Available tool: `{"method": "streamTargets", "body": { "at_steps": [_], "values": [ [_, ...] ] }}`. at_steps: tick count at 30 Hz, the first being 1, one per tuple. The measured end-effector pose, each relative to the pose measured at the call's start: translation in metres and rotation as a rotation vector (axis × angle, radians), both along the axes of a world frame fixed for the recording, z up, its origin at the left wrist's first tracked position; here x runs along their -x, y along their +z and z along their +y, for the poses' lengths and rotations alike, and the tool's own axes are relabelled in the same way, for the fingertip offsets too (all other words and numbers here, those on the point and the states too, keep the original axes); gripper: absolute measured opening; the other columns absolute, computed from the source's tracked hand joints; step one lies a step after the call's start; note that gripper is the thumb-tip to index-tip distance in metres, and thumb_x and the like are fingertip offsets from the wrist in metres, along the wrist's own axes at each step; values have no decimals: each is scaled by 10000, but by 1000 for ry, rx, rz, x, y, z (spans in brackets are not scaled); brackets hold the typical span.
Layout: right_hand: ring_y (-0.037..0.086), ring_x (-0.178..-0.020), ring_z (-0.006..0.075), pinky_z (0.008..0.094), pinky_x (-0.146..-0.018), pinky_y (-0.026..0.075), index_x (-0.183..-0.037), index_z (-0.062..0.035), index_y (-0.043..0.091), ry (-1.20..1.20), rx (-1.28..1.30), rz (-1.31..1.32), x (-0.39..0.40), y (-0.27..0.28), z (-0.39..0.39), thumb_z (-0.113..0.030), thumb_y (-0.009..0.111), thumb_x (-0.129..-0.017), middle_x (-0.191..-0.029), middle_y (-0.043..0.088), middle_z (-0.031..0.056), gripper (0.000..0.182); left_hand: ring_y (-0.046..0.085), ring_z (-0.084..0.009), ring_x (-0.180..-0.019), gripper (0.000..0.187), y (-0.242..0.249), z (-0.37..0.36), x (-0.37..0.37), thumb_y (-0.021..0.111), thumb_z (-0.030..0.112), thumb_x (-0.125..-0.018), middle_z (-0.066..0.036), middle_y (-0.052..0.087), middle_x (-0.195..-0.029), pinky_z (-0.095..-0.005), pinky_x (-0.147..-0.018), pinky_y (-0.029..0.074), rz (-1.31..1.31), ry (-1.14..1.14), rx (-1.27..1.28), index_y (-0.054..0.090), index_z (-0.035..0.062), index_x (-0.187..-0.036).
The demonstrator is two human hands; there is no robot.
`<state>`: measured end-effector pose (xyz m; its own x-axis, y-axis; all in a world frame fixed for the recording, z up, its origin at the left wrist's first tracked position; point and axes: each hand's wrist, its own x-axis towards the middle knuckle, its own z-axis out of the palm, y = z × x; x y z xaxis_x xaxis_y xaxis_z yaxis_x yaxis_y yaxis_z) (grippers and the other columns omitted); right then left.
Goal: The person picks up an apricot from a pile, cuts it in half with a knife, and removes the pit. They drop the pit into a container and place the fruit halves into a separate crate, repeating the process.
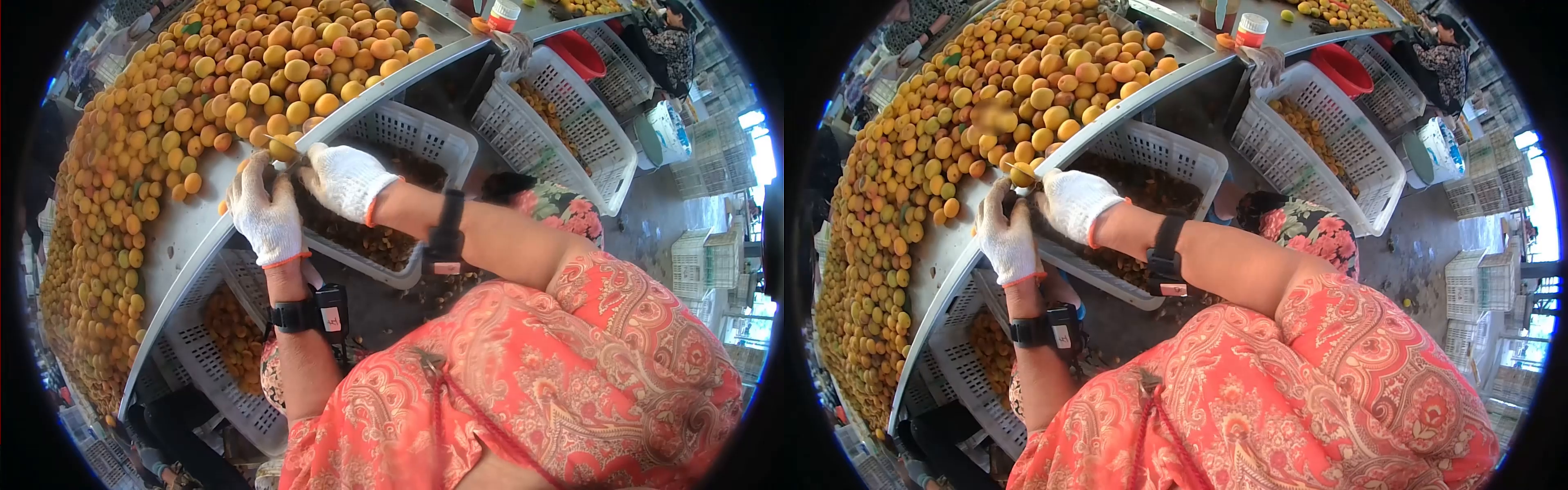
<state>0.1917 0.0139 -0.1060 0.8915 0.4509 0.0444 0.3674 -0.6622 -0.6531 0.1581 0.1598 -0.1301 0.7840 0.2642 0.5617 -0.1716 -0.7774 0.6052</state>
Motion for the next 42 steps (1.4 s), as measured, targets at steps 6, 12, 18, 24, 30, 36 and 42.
{"method": "streamTargets", "body": {
  "at_steps": [6, 12, 18, 24, 30, 36, 42],
  "values": [
    [671, -735, 422, 508, -671, 536, -960, -11, 606, -59, 11, -104, 16, -8, -11, -284, 548, -950, -765, 674, 234, 278, 582, -280, -816, 386, -11, 1, -5, 614, -54, -721, -103, 619, -866, -368, -801, 471, -184, -92, 224, 635, 45, -1094],
    [680, -786, 422, 513, -693, 537, -1006, -2, 608, -48, 59, 25, 3, 5, 4, -284, 526, -951, -830, 688, 254, 299, 576, -303, -843, 432, -16, 1, -7, 663, 23, -746, -119, 628, -905, -405, -833, 463, -112, -54, 295, 609, 34, -1174],
    [656, -864, 443, 493, -739, 519, -1055, 23, 608, -33, -212, 41, 34, 47, -17, -300, 522, -960, -888, 676, 274, 347, 590, -175, -894, 416, 30, -25, 38, 602, 78, -916, -69, 640, -975, -301, -818, 489, -162, -31, 593, 531, -7, -1317],
    [649, -826, 448, 524, -714, 504, -1033, 4, 559, 108, -204, -40, 95, 82, -35, -312, 522, -972, -823, 660, 277, 324, 563, -108, -897, 311, 88, -61, 81, 547, 106, -993, -37, 601, -1048, -245, -799, 469, -36, -302, 1147, 539, -16, -1279],
    [685, -922, 387, 415, -766, 525, -1132, 20, 615, 178, -501, 65, 138, 145, -72, -233, 563, -968, -899, 674, 271, 307, 558, -88, -701, 241, 140, -74, 122, 576, 104, -980, -17, 606, -881, -219, -620, 473, -59, -302, 1208, 587, -7, -1193],
    [669, -819, 417, 442, -697, 517, -1036, 0, 591, -79, -491, -248, 151, 178, -100, -394, 607, -940, -843, 668, 247, 406, 524, -84, -578, 266, 183, -106, 166, 552, 105, -969, -10, 583, -797, -220, -501, 445, 36, -450, 1106, 575, 13, -1217],
    [662, -889, 401, 431, -752, 505, -959, 15, 590, -42, -610, -49, 173, 200, -121, -484, 628, -874, -884, 658, 253, 507, 422, -24, -536, 273, 203, -142, 187, 529, 128, -953, 24, 542, -764, -177, -456, 303, 143, -477, 812, 563, 46, -1211]
  ]
}}
